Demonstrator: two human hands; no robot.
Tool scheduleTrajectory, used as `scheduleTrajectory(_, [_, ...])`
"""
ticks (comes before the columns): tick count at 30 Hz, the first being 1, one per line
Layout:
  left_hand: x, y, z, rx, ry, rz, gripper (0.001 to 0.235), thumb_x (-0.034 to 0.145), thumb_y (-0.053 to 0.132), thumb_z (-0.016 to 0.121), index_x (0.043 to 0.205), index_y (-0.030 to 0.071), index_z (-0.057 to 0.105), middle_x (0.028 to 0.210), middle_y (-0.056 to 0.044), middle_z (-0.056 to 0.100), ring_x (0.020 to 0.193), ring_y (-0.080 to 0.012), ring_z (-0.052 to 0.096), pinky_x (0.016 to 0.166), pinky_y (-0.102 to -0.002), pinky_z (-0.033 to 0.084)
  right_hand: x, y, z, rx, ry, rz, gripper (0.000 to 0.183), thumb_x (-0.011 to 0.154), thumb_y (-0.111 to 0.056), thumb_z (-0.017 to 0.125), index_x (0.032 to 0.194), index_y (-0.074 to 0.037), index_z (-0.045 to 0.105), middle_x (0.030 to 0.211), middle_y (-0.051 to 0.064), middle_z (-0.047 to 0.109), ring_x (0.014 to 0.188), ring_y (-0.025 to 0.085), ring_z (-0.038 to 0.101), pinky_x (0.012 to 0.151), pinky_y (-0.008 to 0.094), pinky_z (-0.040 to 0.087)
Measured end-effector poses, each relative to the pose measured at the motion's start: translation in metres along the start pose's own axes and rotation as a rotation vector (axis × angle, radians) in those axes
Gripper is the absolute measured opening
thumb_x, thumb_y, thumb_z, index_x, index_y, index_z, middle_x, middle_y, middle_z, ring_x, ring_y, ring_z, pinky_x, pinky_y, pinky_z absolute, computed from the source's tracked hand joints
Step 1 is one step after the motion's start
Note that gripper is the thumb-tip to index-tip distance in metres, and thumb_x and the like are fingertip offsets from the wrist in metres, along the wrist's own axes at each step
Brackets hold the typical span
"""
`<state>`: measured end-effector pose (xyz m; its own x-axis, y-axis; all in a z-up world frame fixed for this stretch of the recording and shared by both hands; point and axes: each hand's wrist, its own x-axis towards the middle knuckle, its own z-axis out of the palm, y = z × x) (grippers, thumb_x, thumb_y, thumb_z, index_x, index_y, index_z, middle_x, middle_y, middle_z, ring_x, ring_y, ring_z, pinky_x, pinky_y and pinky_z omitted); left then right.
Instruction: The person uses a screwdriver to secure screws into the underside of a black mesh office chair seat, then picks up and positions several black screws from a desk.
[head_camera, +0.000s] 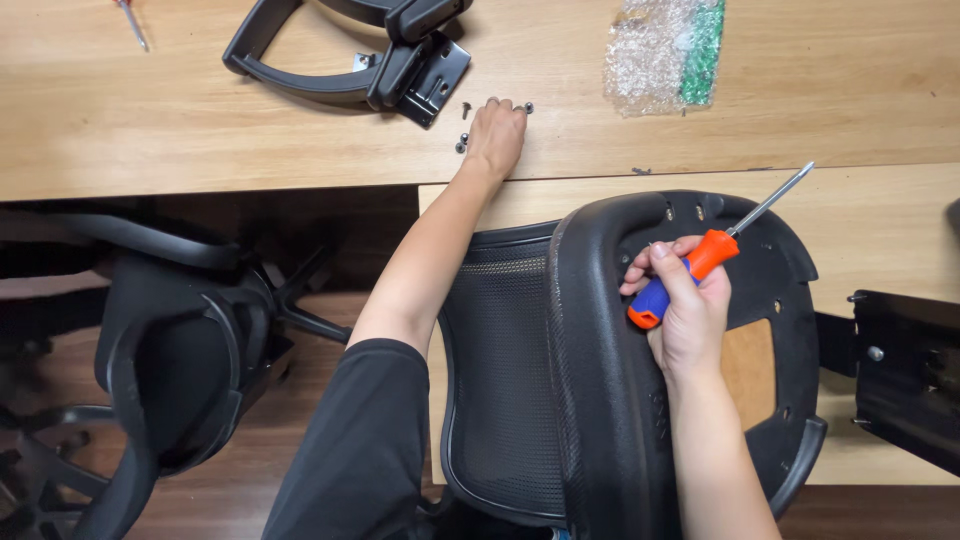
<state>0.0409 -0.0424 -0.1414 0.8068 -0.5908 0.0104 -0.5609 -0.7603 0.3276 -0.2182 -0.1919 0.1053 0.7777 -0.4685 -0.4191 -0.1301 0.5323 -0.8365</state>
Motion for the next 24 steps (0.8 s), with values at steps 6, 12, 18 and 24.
scheduleTrajectory(6, [-0.006, -0.004, -0.017, -0.061, 0.043, -0.021, 0.014, 0.087, 0.003, 0.064, 0.092, 0.001, 0.076, 0.097, -0.02, 0.07, 0.098, -0.0378, 0.065, 0.089, -0.047, 0.054, 0.001, 0.0, 0.0, -0.008, -0.021, 0.001, 0.013, 0.101, -0.006, 0.066, 0.103, -0.009, 0.053, 0.091, 0.011, 0.065, 0.079, 0.019, 0.067, 0.067, 0.033, 0.059])
scheduleTrajectory(12, [-0.013, 0.024, -0.081, -0.643, -0.15, -0.336, 0.014, 0.095, 0.015, 0.069, 0.102, 0.003, 0.073, 0.09, -0.012, 0.073, 0.084, -0.0218, 0.069, 0.083, -0.036, 0.055, 0.001, 0.001, 0.0, 0.005, -0.014, -0.004, 0.014, 0.101, -0.005, 0.066, 0.104, -0.009, 0.053, 0.09, 0.011, 0.065, 0.079, 0.019, 0.067, 0.067, 0.034, 0.059])
scheduleTrajectory(18, [-0.067, 0.091, -0.171, -1.261, 0.129, 0.072, 0.01, 0.104, 0.009, 0.067, 0.112, 0.004, 0.068, 0.101, 0.0, 0.069, 0.084, -0.0067, 0.058, 0.074, -0.023, 0.047, 0.004, 0.002, -0.001, -0.016, -0.032, -0.001, 0.014, 0.101, -0.006, 0.066, 0.104, -0.009, 0.053, 0.091, 0.011, 0.065, 0.079, 0.019, 0.068, 0.067, 0.033, 0.059])
scheduleTrajectory(24, [-0.095, 0.128, -0.247, -1.154, 0.197, 0.36, 0.009, 0.105, 0.01, 0.068, 0.112, 0.005, 0.066, 0.104, -0.003, 0.067, 0.093, -0.0126, 0.059, 0.084, -0.026, 0.048, -0.002, -0.008, 0.005, -0.022, -0.058, -0.022, 0.018, 0.102, -0.01, 0.068, 0.109, -0.008, 0.052, 0.095, 0.01, 0.066, 0.083, 0.018, 0.068, 0.069, 0.033, 0.06])
